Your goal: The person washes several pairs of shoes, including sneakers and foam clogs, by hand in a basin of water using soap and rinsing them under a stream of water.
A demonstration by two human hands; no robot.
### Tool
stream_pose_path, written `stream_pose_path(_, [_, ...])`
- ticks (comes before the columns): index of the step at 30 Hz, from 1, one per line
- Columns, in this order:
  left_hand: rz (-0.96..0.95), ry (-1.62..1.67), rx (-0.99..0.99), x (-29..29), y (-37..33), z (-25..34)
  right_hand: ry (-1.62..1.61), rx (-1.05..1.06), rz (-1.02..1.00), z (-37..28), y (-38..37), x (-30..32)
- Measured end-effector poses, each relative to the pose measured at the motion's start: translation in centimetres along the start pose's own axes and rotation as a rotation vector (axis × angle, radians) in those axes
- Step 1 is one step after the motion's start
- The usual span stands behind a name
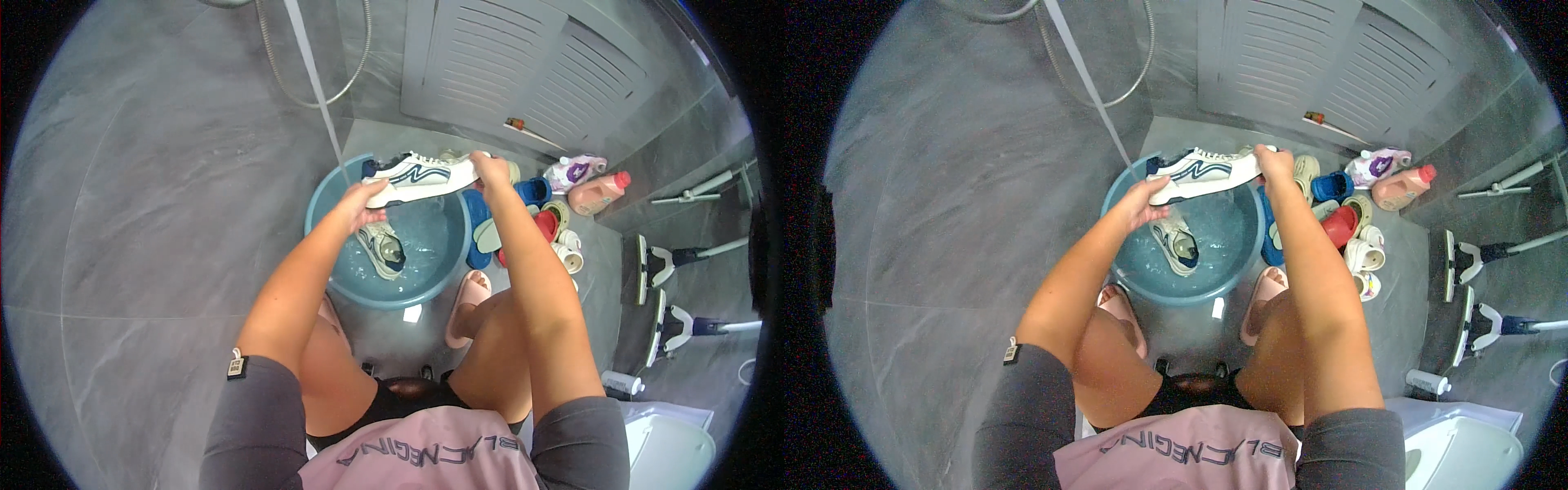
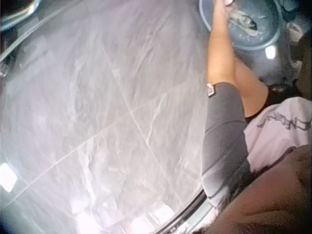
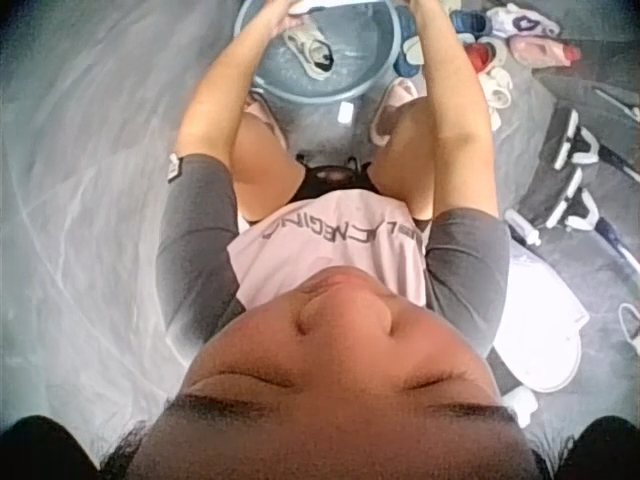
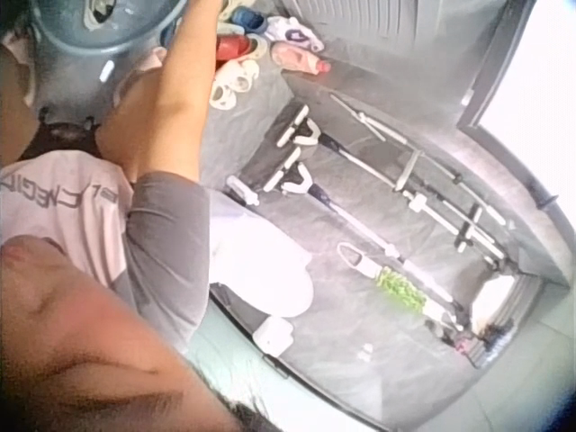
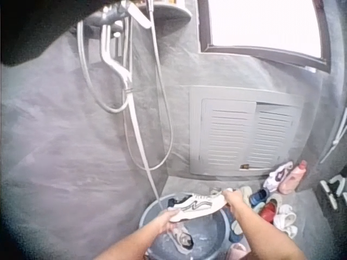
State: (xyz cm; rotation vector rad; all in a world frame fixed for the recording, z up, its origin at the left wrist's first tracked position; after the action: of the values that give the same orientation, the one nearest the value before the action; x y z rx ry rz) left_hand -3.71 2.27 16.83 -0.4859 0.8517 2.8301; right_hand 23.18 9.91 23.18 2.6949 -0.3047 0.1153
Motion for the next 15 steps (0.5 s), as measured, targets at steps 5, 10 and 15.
stream_pose_path(5, [-0.011,-0.101,0.178,-3.4,0.6,-2.2,0.115,0.101,0.172,0.2,-1.1,5.3])
stream_pose_path(10, [0.080,-0.114,0.235,-4.0,2.0,-2.4,-0.135,0.091,-0.105,-2.2,3.1,3.7])
stream_pose_path(15, [0.213,-0.032,0.335,-3.5,2.2,-2.4,-0.175,0.177,-0.081,-4.2,5.0,2.1])
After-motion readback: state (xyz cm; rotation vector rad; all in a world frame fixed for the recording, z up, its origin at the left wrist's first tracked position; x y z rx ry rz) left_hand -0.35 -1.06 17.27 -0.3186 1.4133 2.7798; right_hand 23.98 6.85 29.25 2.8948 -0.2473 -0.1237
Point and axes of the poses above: each hand's wrist, its own y-axis away from the middle knuckle, its own x-axis out of the back of the hand, z = x × y, the point moved 5 cm from there along -y, towards the middle knuckle, and after that the axes turned 4 degrees about -z, right-handed, at the moved point
